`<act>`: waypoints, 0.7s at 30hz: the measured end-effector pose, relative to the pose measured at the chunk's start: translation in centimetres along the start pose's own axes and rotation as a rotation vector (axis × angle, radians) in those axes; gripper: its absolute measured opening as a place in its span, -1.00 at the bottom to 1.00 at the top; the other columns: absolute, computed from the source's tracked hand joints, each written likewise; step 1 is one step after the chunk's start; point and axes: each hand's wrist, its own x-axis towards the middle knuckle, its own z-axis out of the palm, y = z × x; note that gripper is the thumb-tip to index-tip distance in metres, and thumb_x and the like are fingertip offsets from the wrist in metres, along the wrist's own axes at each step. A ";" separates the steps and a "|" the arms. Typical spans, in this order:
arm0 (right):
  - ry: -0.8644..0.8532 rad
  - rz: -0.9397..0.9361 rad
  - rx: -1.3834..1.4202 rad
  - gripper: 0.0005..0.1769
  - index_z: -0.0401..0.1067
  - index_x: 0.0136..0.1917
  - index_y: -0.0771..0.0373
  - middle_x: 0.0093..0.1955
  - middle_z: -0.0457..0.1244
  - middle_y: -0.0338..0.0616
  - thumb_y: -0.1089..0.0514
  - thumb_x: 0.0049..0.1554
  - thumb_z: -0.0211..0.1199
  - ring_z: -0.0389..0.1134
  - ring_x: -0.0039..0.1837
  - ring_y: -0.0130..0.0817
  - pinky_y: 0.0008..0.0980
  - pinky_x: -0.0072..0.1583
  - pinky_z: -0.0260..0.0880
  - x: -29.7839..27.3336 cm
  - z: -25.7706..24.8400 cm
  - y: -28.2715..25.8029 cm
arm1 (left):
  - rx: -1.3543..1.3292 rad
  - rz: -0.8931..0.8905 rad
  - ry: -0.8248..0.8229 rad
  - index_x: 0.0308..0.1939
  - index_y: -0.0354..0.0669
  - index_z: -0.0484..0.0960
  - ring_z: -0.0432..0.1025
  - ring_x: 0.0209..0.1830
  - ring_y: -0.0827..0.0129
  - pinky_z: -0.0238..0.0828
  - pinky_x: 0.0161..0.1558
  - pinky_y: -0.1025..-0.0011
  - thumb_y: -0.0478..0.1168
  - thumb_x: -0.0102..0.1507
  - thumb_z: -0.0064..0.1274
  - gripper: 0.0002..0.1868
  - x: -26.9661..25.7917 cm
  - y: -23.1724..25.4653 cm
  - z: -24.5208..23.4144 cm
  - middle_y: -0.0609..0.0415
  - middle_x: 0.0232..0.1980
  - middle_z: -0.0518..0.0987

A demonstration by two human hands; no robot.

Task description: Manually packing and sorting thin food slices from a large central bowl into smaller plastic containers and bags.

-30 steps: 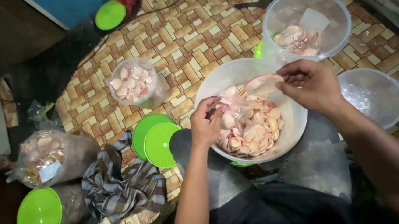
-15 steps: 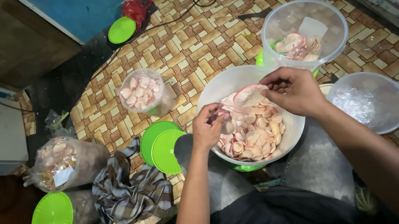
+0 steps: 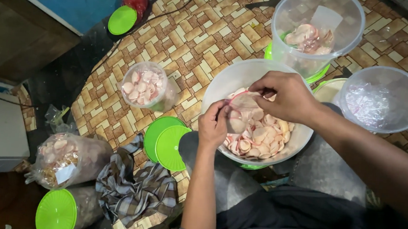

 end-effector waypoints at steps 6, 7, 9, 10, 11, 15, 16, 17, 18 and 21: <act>-0.038 -0.057 -0.031 -0.79 0.49 -0.18 0.29 -0.33 0.27 0.01 0.36 -0.17 0.29 0.37 -0.28 -0.14 -0.43 -0.23 0.43 -0.2 0.7 -0.1 | 0.001 0.017 -0.001 -0.22 -0.05 0.60 0.50 -0.31 0.02 0.43 -0.29 0.20 -0.24 0.24 -0.09 -0.86 0.0 -0.2 -0.1 -0.06 -0.43 0.59; -0.039 -0.057 -0.032 -0.79 0.49 -0.18 0.29 -0.33 0.27 0.01 0.36 -0.17 0.29 0.37 -0.28 -0.14 -0.43 -0.23 0.43 -0.2 0.8 0.0 | -0.001 0.017 0.000 -0.22 -0.05 0.60 0.50 -0.31 0.02 0.43 -0.29 0.20 -0.24 0.24 -0.09 -0.86 0.0 -0.2 0.1 -0.06 -0.43 0.59; -0.125 -0.056 -0.038 -0.76 0.49 -0.19 0.27 -0.35 0.28 -0.01 0.37 -0.21 0.27 0.38 -0.28 -0.16 -0.42 -0.21 0.44 -0.3 1.4 0.2 | -0.009 0.033 -0.008 -0.25 -0.02 0.62 0.51 -0.31 0.06 0.43 -0.30 0.25 -0.25 0.23 -0.07 -0.86 0.0 -0.2 0.2 -0.03 -0.44 0.59; -0.126 -0.055 -0.037 -0.76 0.49 -0.19 0.27 -0.35 0.28 -0.01 0.37 -0.21 0.27 0.38 -0.28 -0.16 -0.42 -0.21 0.44 -0.3 1.7 0.4 | -0.008 0.031 -0.008 -0.25 -0.02 0.62 0.51 -0.31 0.06 0.43 -0.30 0.25 -0.25 0.23 -0.07 -0.86 0.0 -0.3 0.2 -0.03 -0.44 0.59; -0.107 -0.044 -0.040 -0.75 0.47 -0.18 0.26 -0.35 0.29 -0.07 0.33 -0.21 0.30 0.38 -0.26 -0.21 -0.43 -0.19 0.42 -0.4 2.0 0.6 | -0.036 0.036 0.006 -0.25 -0.03 0.62 0.52 -0.33 0.09 0.43 -0.30 0.27 -0.26 0.24 -0.08 -0.86 -0.1 -0.5 0.3 -0.03 -0.44 0.60; -0.022 -0.207 -0.035 -0.83 0.49 -0.22 0.17 -0.27 0.30 -0.17 0.23 -0.14 0.38 0.36 -0.14 -0.22 -0.39 -0.08 0.36 -0.5 2.6 0.9 | -0.069 0.065 0.045 -0.23 -0.05 0.61 0.52 -0.36 0.15 0.43 -0.30 0.27 -0.24 0.26 -0.11 -0.84 0.0 -0.3 0.0 -0.07 -0.44 0.58; -0.025 -0.205 -0.033 -0.83 0.49 -0.22 0.17 -0.27 0.30 -0.17 0.23 -0.14 0.38 0.36 -0.14 -0.22 -0.39 -0.08 0.36 -0.6 2.7 1.2 | -0.068 0.062 0.045 -0.23 -0.05 0.61 0.52 -0.36 0.15 0.43 -0.30 0.27 -0.24 0.26 -0.11 -0.84 0.1 -0.2 -0.1 -0.07 -0.44 0.58; -0.056 -0.237 0.010 -0.74 0.49 -0.13 0.16 -0.15 0.28 -0.10 0.18 -0.15 0.37 0.35 -0.07 -0.11 -0.28 -0.04 0.35 -0.7 2.8 1.5 | -0.080 0.055 0.052 -0.23 -0.05 0.60 0.45 -0.45 0.27 0.41 -0.33 0.29 -0.22 0.26 -0.12 -0.84 0.1 -0.2 -0.2 -0.05 -0.51 0.54; -0.087 -0.266 0.052 -0.64 0.48 -0.04 0.15 -0.04 0.26 -0.02 0.14 -0.15 0.37 0.34 0.00 0.00 -0.17 0.00 0.35 -0.9 2.8 1.7 | -0.095 0.046 0.058 -0.24 -0.06 0.59 0.38 -0.54 0.38 0.39 -0.37 0.30 -0.21 0.27 -0.12 -0.84 0.1 -0.1 -0.2 -0.04 -0.58 0.50; -0.153 -0.327 0.073 -0.57 0.43 0.10 0.16 -0.12 0.26 0.10 0.24 -0.09 0.32 0.34 -0.06 0.12 -0.08 -0.03 0.35 -1.7 3.9 1.7 | -0.082 0.048 0.052 -0.25 -0.06 0.59 0.39 -0.55 0.35 0.39 -0.38 0.32 -0.19 0.26 -0.11 -0.84 0.1 -2.5 0.0 0.00 -0.61 0.47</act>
